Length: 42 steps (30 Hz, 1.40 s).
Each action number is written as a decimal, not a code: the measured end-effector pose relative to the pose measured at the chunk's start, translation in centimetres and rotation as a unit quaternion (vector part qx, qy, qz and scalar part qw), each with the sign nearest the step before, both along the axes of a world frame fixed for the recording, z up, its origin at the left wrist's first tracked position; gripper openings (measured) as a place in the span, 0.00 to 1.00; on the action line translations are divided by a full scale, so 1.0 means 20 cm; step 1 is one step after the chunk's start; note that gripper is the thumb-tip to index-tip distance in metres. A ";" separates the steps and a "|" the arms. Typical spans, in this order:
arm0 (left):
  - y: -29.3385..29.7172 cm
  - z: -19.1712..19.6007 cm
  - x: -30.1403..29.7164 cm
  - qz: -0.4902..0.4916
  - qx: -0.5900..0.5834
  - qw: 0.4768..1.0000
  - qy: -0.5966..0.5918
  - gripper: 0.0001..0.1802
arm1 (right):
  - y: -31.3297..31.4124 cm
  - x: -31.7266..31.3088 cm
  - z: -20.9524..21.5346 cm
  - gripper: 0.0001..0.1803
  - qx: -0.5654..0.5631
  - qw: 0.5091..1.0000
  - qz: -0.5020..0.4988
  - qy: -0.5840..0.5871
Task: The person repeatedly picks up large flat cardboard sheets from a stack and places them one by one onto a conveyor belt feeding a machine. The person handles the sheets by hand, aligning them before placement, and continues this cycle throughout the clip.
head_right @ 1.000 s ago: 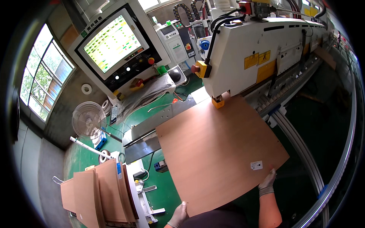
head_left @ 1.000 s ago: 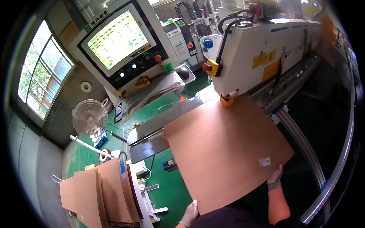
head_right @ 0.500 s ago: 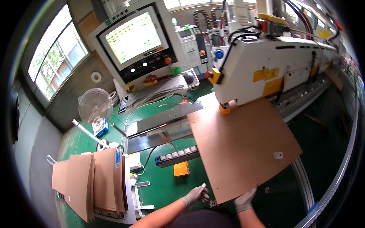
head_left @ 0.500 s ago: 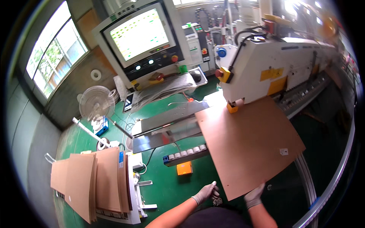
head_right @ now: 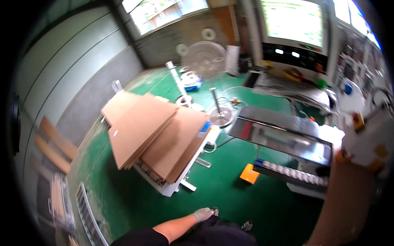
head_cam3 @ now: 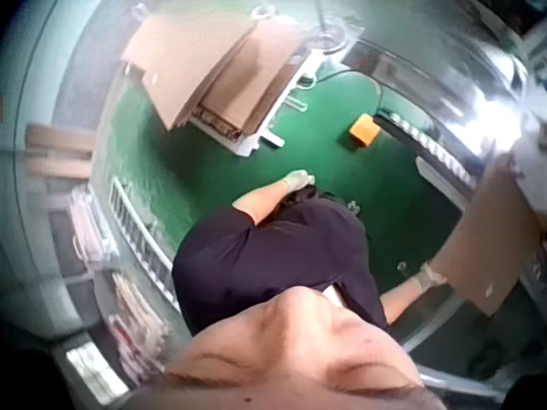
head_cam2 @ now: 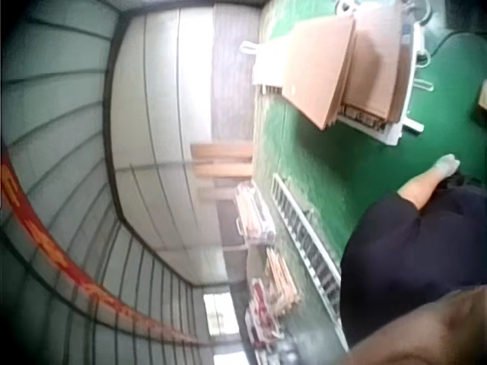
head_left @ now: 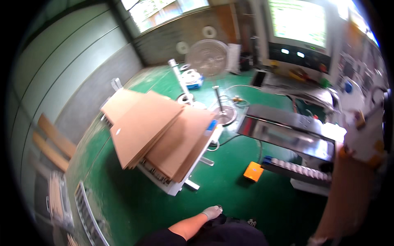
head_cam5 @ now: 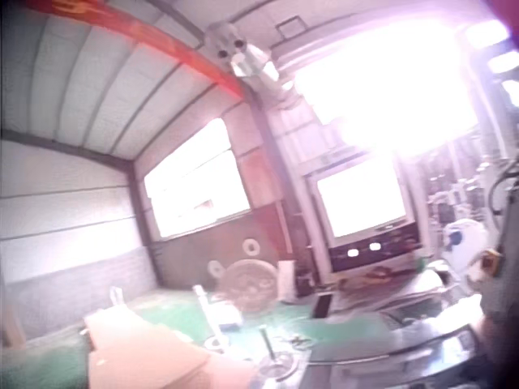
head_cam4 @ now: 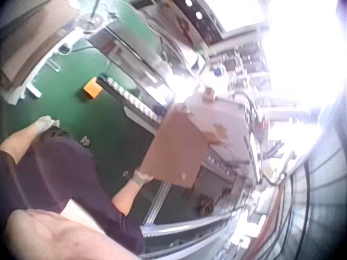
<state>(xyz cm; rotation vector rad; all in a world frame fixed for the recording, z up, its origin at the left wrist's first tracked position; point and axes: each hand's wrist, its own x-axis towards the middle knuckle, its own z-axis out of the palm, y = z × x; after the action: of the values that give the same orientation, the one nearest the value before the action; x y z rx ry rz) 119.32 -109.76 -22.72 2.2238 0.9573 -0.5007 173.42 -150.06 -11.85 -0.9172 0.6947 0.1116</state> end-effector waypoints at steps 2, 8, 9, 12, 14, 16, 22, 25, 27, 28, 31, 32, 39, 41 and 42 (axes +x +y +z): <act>0.11 0.07 -0.23 -0.095 0.090 0.991 0.021 0.17 | 0.04 -0.05 0.03 0.22 0.032 0.999 -0.026 -0.004; 0.45 0.18 -1.02 0.353 0.127 0.926 -0.050 0.17 | 0.74 -0.55 -0.17 0.24 0.330 0.815 0.475 -0.009; 0.51 0.26 -1.08 0.565 0.077 0.806 -0.157 0.19 | 0.92 -0.75 -0.10 0.24 0.373 0.769 0.519 -0.023; 0.66 0.18 -1.62 0.699 0.132 0.635 -0.301 0.20 | 1.32 -1.23 0.08 0.28 0.084 0.800 0.587 0.086; 0.87 0.36 -1.77 0.765 0.078 0.468 -0.435 0.16 | 1.42 -1.46 0.16 0.31 -0.077 0.744 0.664 0.017; 0.95 0.44 -2.11 0.776 0.106 0.389 -0.485 0.08 | 1.48 -1.59 0.19 0.33 -0.174 0.679 0.712 -0.036; 1.25 0.75 -2.37 0.831 0.150 0.281 -0.455 0.36 | 1.42 -1.62 -0.02 0.34 -0.255 0.714 0.651 -0.027; 1.35 0.75 -2.32 0.837 0.140 0.278 -0.450 0.33 | 1.26 -1.62 -0.17 0.32 -0.249 0.773 0.584 -0.001; 1.36 0.75 -2.22 0.840 0.148 0.256 -0.456 0.33 | 1.13 -1.64 -0.25 0.30 -0.268 0.789 0.552 0.012; 1.35 0.75 -2.14 0.832 0.144 0.265 -0.465 0.33 | 1.07 -1.65 -0.29 0.29 -0.276 0.798 0.536 0.019; 1.24 0.77 -1.93 0.797 0.098 0.363 -0.472 0.26 | 0.91 -1.62 -0.47 0.27 -0.281 0.793 0.538 0.056; 1.25 0.72 -1.92 0.794 0.050 0.348 -0.497 0.22 | 0.91 -1.63 -0.48 0.27 -0.286 0.791 0.538 0.057; 1.62 0.78 -1.67 0.726 -0.112 0.265 -0.625 0.18 | 1.32 -1.71 -0.39 0.25 -0.304 0.755 0.578 0.054; 1.66 0.69 -1.62 0.762 -0.044 0.249 -0.596 0.19 | 1.50 -1.75 -0.36 0.20 -0.231 0.753 0.615 0.031; 1.67 0.69 -1.53 0.760 -0.053 0.258 -0.594 0.19 | 1.55 -1.67 -0.51 0.22 -0.181 0.747 0.639 0.032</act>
<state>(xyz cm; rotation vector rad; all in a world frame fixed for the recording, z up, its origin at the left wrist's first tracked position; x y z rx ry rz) 88.75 -76.42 -8.89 0.0899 1.2984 1.6643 139.94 -119.04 -21.97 -1.6507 0.0117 1.2782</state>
